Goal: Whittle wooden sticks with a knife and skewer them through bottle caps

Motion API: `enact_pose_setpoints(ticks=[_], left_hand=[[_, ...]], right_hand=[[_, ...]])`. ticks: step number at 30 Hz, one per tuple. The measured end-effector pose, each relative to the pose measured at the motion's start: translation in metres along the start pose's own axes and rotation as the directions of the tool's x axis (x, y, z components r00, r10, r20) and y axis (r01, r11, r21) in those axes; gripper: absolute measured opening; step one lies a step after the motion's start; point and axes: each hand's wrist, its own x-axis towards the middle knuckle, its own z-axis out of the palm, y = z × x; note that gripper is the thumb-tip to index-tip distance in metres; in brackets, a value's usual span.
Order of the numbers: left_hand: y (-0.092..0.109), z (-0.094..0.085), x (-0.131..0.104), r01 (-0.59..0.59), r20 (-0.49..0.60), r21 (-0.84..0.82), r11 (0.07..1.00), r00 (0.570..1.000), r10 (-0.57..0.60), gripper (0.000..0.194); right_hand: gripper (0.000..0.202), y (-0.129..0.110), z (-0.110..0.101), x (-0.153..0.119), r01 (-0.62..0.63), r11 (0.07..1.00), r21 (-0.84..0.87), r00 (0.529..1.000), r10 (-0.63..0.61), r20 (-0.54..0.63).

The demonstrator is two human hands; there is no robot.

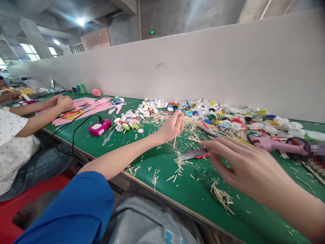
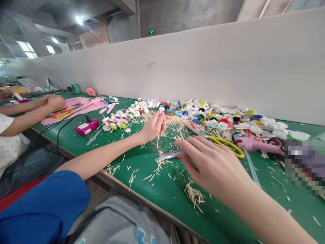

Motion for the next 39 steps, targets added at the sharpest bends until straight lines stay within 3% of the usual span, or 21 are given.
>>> enact_pose_setpoints(ticks=[3, 7, 13, 23, 30, 36, 39], left_hand=[[0.000, 0.000, 0.000, 0.029, 0.000, 0.005, 1.000, 1.000, -0.029, 0.034], [0.000, -0.002, 0.000, 0.024, -0.002, -0.001, 1.000, 1.000, -0.024, 0.034], [0.000, -0.002, -0.001, 0.012, 0.012, -0.022, 1.000, 1.000, -0.012, 0.034], [0.003, -0.002, -0.002, -0.019, 0.010, 0.005, 1.000, 1.000, 0.019, 0.037], [-0.001, -0.001, -0.001, -0.001, -0.008, 0.006, 1.000, 1.000, 0.001, 0.038], [0.000, 0.001, 0.000, 0.004, -0.014, -0.012, 1.000, 1.000, -0.004, 0.037], [0.001, 0.002, -0.001, 0.018, -0.016, -0.023, 1.000, 1.000, -0.018, 0.037]], right_hand=[[0.048, 0.018, 0.025, 0.021, 0.007, 0.999, 0.031, 0.990, -0.011, 0.144], [0.041, 0.023, 0.045, 0.018, -0.018, 0.993, 0.121, 0.958, -0.018, 0.287], [0.034, 0.007, 0.040, 0.026, -0.031, 0.991, 0.133, 0.963, -0.006, 0.268], [0.048, -0.001, 0.036, 0.024, 0.047, 0.999, -0.026, 0.971, -0.040, 0.236], [0.047, -0.008, 0.029, 0.029, -0.051, 0.993, 0.109, 0.948, 0.013, 0.318], [0.047, -0.012, 0.025, 0.032, -0.049, 0.988, 0.145, 0.955, 0.004, 0.296], [0.047, -0.014, 0.024, 0.031, -0.050, 0.987, 0.156, 0.939, -0.007, 0.345]])
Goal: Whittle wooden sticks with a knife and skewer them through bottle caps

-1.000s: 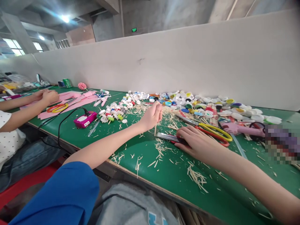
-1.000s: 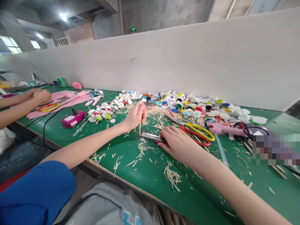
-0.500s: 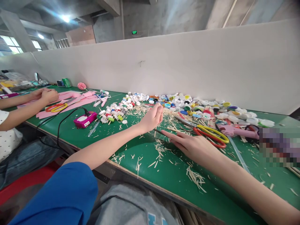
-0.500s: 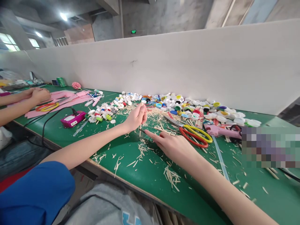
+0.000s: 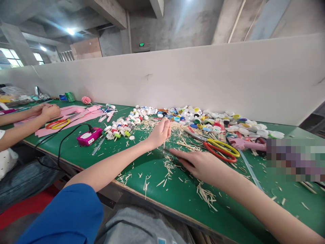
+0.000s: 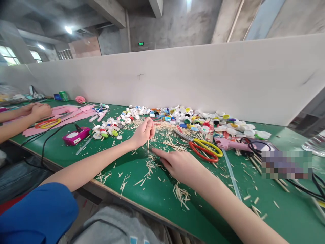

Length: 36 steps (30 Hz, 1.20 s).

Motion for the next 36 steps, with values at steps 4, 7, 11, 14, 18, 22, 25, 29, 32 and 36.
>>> enact_pose_setpoints(ticks=[4, 7, 11, 14, 18, 22, 25, 29, 32, 36], left_hand=[[-0.002, 0.001, 0.000, -0.011, -0.005, -0.008, 1.000, 1.000, 0.011, 0.038], [-0.004, 0.001, 0.001, 0.001, -0.010, -0.002, 1.000, 1.000, -0.001, 0.038], [-0.004, 0.001, 0.000, 0.007, -0.007, 0.011, 1.000, 1.000, -0.007, 0.039], [-0.003, 0.002, -0.001, 0.003, -0.003, 0.011, 1.000, 1.000, -0.003, 0.040], [-0.003, 0.003, -0.001, 0.020, 0.031, 0.028, 0.999, 0.999, -0.020, 0.042], [-0.001, 0.004, -0.001, 0.026, 0.040, 0.061, 0.998, 0.999, -0.029, 0.045], [0.000, 0.003, -0.001, 0.020, 0.033, 0.069, 0.997, 0.999, -0.022, 0.047], [-0.001, 0.004, -0.001, 0.026, 0.032, 0.056, 0.998, 0.999, -0.028, 0.046], [-0.003, 0.004, 0.000, 0.027, 0.026, 0.044, 0.999, 0.999, -0.028, 0.044], [-0.004, 0.004, 0.000, 0.022, 0.026, 0.051, 0.998, 0.999, -0.023, 0.047]], right_hand=[[0.047, -0.001, 0.003, -0.003, -0.008, 1.000, 0.016, 0.998, 0.007, 0.059], [0.047, 0.002, 0.006, -0.005, -0.006, 1.000, 0.022, 1.000, 0.006, 0.025], [0.049, 0.004, 0.009, -0.007, 0.003, 0.999, -0.050, 0.999, -0.005, -0.054], [0.054, 0.001, 0.009, -0.005, 0.034, 0.994, -0.106, 0.997, -0.040, -0.058], [0.054, -0.004, 0.008, -0.003, 0.079, 0.986, -0.144, 0.993, -0.091, -0.080], [0.054, -0.007, 0.009, -0.002, 0.109, 0.976, -0.190, 0.986, -0.131, -0.108], [0.057, -0.006, 0.012, -0.003, 0.106, 0.975, -0.197, 0.986, -0.129, -0.106], [0.061, -0.004, 0.015, -0.002, 0.107, 0.965, -0.239, 0.986, -0.133, -0.099], [0.065, -0.003, 0.016, 0.000, 0.104, 0.953, -0.285, 0.987, -0.136, -0.092], [0.071, -0.006, 0.014, 0.002, 0.086, 0.941, -0.328, 0.990, -0.116, -0.075]])
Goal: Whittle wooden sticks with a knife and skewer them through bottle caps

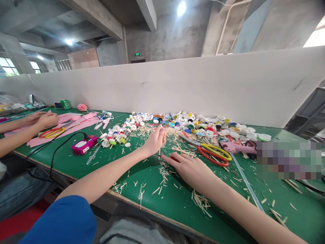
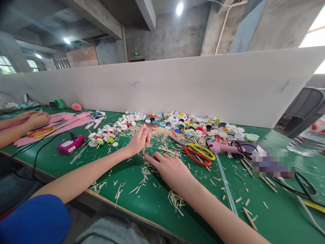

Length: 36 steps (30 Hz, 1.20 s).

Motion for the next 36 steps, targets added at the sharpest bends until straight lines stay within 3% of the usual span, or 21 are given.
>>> enact_pose_setpoints(ticks=[12, 19, 29, 36], left_hand=[[0.002, -0.002, -0.001, 0.020, 0.011, 0.005, 1.000, 1.000, -0.020, 0.048], [-0.002, -0.004, 0.001, 0.026, -0.011, 0.031, 0.999, 1.000, -0.026, 0.048], [0.001, -0.001, 0.000, 0.011, -0.017, 0.007, 1.000, 1.000, -0.011, 0.045], [-0.001, -0.001, 0.001, 0.024, -0.028, -0.019, 1.000, 0.999, -0.024, 0.043]], right_hand=[[0.062, 0.009, -0.010, 0.004, -0.002, 1.000, 0.008, 1.000, 0.002, -0.006], [0.058, 0.010, -0.011, 0.010, -0.006, 1.000, -0.001, 0.998, 0.006, 0.056], [0.082, 0.005, -0.015, 0.011, -0.006, 0.997, -0.074, 0.990, 0.016, 0.139], [0.076, 0.005, -0.016, 0.014, -0.002, 0.997, -0.081, 0.985, 0.016, 0.171]])
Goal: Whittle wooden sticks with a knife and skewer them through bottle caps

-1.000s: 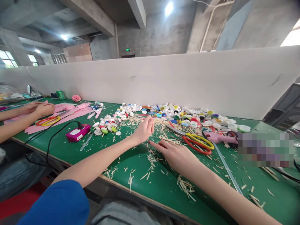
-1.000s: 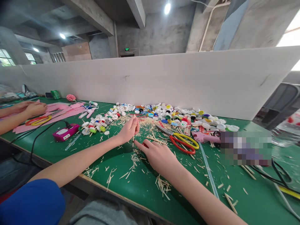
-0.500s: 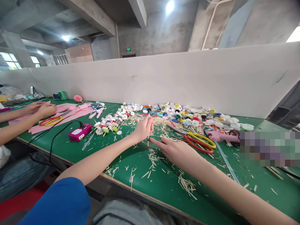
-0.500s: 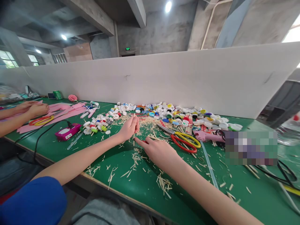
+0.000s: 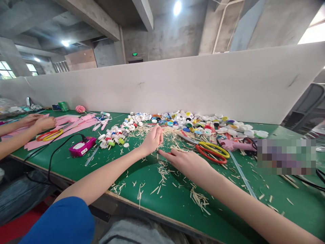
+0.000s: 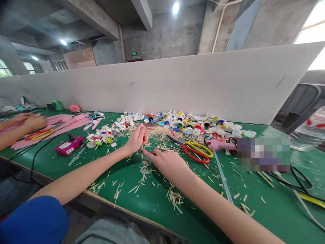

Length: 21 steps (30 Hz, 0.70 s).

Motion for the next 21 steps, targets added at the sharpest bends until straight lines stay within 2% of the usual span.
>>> enact_pose_setpoints(ticks=[5, 11, 21], left_hand=[[0.000, -0.001, 0.000, -0.004, 0.011, 0.011, 1.000, 1.000, 0.004, 0.045], [0.000, -0.001, -0.001, -0.007, 0.012, -0.005, 1.000, 1.000, 0.007, 0.044], [0.003, 0.000, -0.002, -0.016, 0.034, 0.018, 1.000, 0.999, 0.016, 0.045]], right_hand=[[0.071, -0.003, 0.006, -0.006, 0.027, 0.999, 0.036, 1.000, -0.026, -0.010], [0.085, -0.002, 0.007, -0.013, 0.015, 0.999, 0.035, 1.000, -0.014, -0.026], [0.085, -0.009, 0.004, -0.005, -0.035, 0.999, -0.002, 0.999, 0.035, 0.001]])
